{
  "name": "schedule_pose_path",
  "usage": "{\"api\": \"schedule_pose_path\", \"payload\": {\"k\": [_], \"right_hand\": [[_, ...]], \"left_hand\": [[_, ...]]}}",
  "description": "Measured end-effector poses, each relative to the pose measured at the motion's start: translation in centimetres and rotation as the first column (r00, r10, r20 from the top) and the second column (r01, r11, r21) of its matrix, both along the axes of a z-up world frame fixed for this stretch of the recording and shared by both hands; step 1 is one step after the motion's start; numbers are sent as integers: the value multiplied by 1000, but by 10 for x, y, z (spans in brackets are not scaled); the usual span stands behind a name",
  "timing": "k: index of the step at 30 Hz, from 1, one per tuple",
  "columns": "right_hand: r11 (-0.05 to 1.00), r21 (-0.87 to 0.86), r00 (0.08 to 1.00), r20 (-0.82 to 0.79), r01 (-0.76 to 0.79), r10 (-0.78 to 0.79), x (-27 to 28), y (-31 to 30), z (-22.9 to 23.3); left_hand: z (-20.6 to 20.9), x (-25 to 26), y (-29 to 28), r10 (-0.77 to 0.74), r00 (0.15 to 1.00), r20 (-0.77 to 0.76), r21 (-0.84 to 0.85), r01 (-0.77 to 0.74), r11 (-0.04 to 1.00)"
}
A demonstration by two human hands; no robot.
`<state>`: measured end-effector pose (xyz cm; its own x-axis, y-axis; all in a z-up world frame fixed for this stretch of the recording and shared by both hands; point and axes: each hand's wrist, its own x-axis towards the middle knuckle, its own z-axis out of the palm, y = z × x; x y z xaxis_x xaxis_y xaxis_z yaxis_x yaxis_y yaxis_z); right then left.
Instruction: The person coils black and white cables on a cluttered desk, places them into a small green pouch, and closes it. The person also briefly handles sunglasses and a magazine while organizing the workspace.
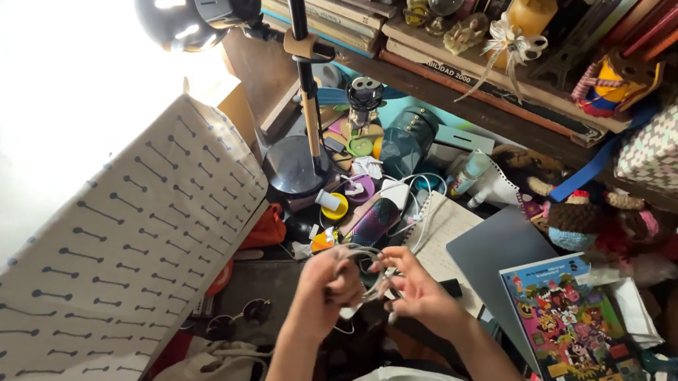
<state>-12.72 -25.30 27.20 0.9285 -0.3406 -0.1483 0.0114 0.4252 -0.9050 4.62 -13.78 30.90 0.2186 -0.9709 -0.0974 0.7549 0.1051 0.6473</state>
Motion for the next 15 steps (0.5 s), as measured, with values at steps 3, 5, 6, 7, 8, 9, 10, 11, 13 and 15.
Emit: {"api": "schedule_pose_path", "payload": {"k": [3,5,6,7,8,9,10,11,13,15], "right_hand": [[993,-55,993,-65,-106,102,-23,-15,-20],[993,-11,987,-106,-121,119,-33,-13,-17],[991,33,980,-147,-131,134,-39,-11,-15],[991,34,980,-147,-131,135,-41,-14,-14],[985,-59,977,-151,-164,153,-45,-15,-13],[969,-152,973,-158,-195,171,-49,-17,-12],[970,-151,973,-159,-192,167,-46,-19,-3],[905,-295,948,-177,-308,265,-43,-21,7],[806,-425,911,-207,-412,356,-38,-20,17],[502,-596,734,-667,-626,124,-34,-18,17]], "left_hand": [[-2,19,9,-100,987,-127,22,104,994],[-7,21,8,-47,997,-58,19,48,999],[-10,22,8,4,1000,11,12,-4,1000],[-8,22,9,5,1000,11,14,-5,1000],[-7,22,9,23,999,22,37,-24,999],[-6,21,10,41,999,34,61,-43,997],[-13,16,7,37,999,34,61,-39,997],[-20,12,4,42,998,42,86,-46,995],[-25,6,3,48,998,51,116,-54,992],[-20,3,1,9,993,117,169,-29,985]]}}
